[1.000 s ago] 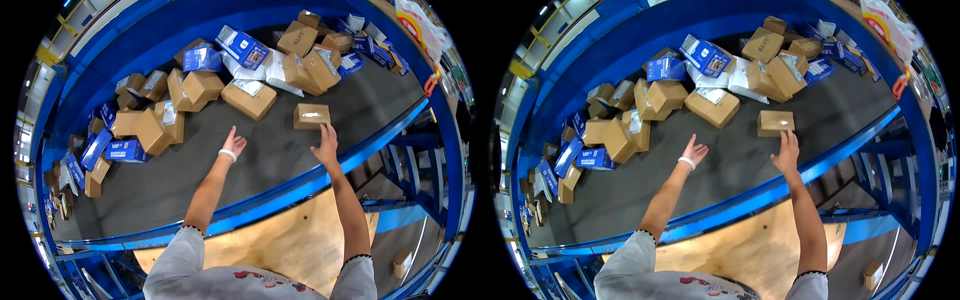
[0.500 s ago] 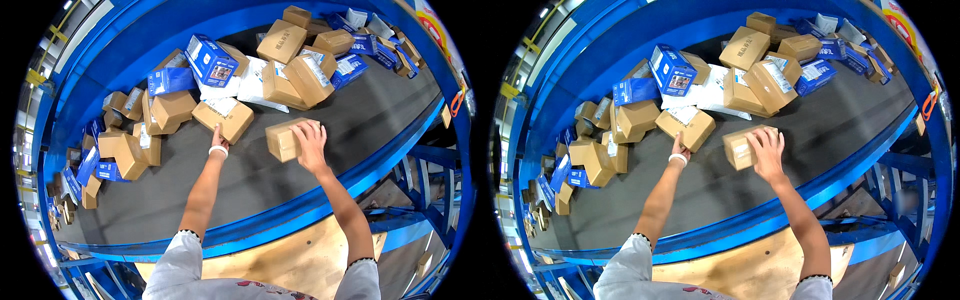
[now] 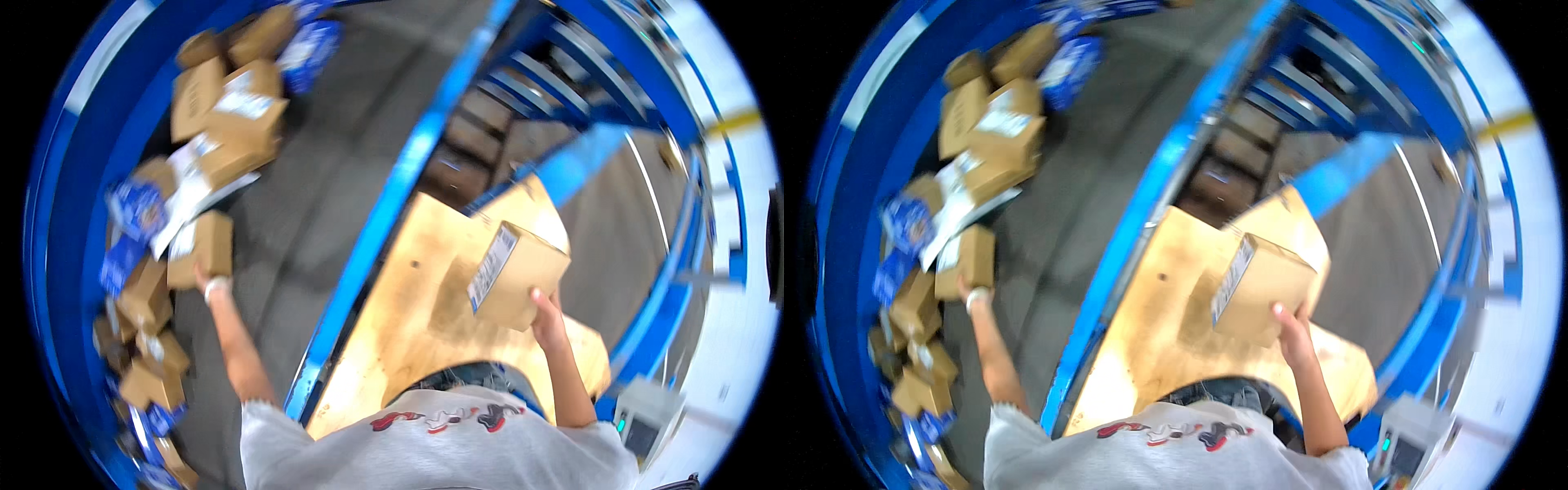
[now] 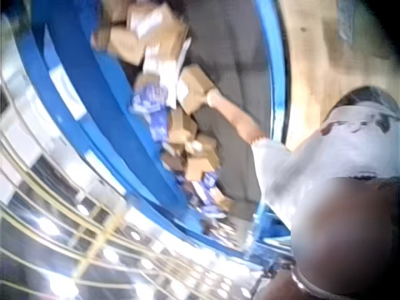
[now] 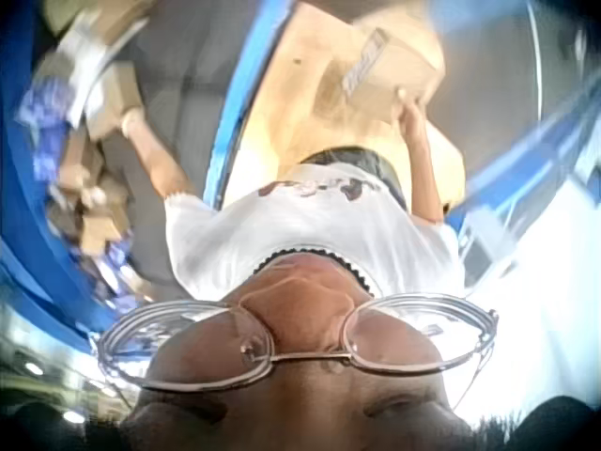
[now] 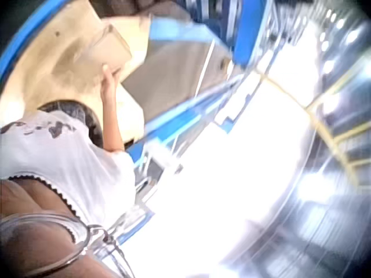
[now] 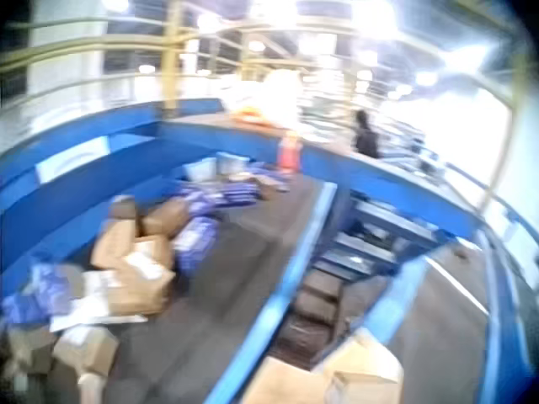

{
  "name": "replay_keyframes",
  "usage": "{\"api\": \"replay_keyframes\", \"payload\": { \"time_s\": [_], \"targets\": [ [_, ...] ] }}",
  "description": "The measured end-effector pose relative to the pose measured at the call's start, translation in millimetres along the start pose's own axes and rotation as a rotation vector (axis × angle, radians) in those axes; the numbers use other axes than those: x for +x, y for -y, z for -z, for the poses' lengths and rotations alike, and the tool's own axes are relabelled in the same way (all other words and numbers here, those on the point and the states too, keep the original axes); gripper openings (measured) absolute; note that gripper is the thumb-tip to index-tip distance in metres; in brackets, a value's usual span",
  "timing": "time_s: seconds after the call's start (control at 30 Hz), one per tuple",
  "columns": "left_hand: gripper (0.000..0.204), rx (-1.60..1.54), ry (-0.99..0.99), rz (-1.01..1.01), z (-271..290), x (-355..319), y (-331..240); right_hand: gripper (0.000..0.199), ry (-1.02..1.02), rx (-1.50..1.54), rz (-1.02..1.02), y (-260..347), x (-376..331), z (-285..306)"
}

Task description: The person stands at a conveyor belt station in a warehouse, picking up various cardboard boxes and packages from the moving belt. They place each item onto a wooden scanning platform to read the label, then move the items to a side area for sorting. The process is repetitive and involves handling different package sizes and types.

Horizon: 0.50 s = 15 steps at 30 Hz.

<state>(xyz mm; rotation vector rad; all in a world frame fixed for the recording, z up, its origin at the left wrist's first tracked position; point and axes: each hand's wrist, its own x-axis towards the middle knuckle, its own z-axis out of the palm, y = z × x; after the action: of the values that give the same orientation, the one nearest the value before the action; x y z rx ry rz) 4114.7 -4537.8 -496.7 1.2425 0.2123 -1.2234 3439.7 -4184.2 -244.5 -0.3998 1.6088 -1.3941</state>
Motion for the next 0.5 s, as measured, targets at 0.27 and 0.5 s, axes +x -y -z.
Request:
{"api": "replay_keyframes", "payload": {
  "time_s": [0.27,0.5],
  "targets": [
    [0.077,0.414,0.555,-0.126,1.5,-217.1,36.4,0.084,0.025,0.875,-0.465,-53.6,-99.1,148.4],
    [0.063,1.024,1.273,0.364,-124.4,-384.1,179.1,0.093,0.271,1.167,-0.5,-128.2,-177.3,270.4]
  ]
}}
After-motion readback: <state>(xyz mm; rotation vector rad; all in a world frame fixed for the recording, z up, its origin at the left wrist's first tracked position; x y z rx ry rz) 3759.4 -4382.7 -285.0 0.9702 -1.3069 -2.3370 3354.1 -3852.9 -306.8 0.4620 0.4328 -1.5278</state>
